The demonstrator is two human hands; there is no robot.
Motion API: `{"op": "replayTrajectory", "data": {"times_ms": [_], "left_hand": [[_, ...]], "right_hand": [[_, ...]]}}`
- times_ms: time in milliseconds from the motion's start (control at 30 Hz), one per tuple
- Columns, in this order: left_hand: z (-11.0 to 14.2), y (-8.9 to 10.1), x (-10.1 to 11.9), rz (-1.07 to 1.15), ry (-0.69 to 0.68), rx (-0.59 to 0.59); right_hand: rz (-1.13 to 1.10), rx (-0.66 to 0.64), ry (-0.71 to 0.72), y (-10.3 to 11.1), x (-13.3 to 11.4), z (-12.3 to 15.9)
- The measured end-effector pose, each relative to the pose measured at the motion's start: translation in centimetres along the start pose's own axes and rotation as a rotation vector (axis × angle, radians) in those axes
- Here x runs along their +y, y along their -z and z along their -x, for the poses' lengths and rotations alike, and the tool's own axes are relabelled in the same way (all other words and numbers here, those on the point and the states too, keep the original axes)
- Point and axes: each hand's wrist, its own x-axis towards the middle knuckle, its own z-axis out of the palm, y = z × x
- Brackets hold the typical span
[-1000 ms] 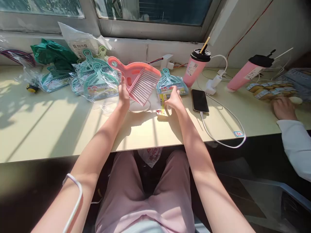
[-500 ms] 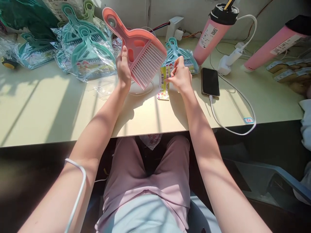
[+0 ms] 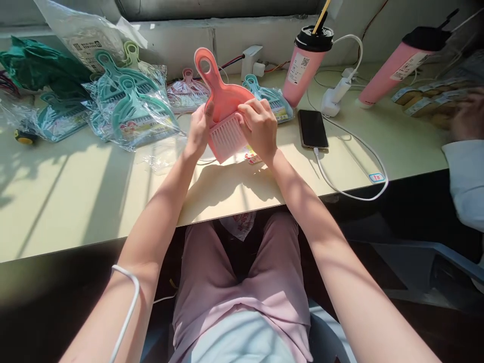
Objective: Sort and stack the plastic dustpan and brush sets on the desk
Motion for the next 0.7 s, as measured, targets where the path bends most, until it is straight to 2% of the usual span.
{"op": "replayTrajectory", "data": {"times_ms": [100,267,367,467,567,700], "left_hand": [[1.6,-0.8,0.0,-0.022,0.007,-0.072],[3.1,-1.3,1.8,-0.079,-0.046,-0.186],[3.5,-1.6,2.6,-0.095,-0.024,-0.291],[3.5,-1.8,2.7,-0.083,0.007,-0.380],[3.4,-1.9,2.7,-0.066,0.025,-0.407],[3.4,-1.6,3.1,-0.064,0.035,-0.409]], "right_hand": [[0.032,-0.022,-0.065,-0.8,-1.0,0.1],[0.027,0.115,-0.116,-0.9,-1.2,-0.1],[-0.048,0.206,-0.162,-0.9,-0.2,-0.6],[-0.152,0.244,-0.245,-1.2,1.6,-1.1],[-0.198,0.258,-0.227,-1.8,3.1,-1.3],[-0.226,0.295,-0.175,-2.5,3.5,-1.3]]}}
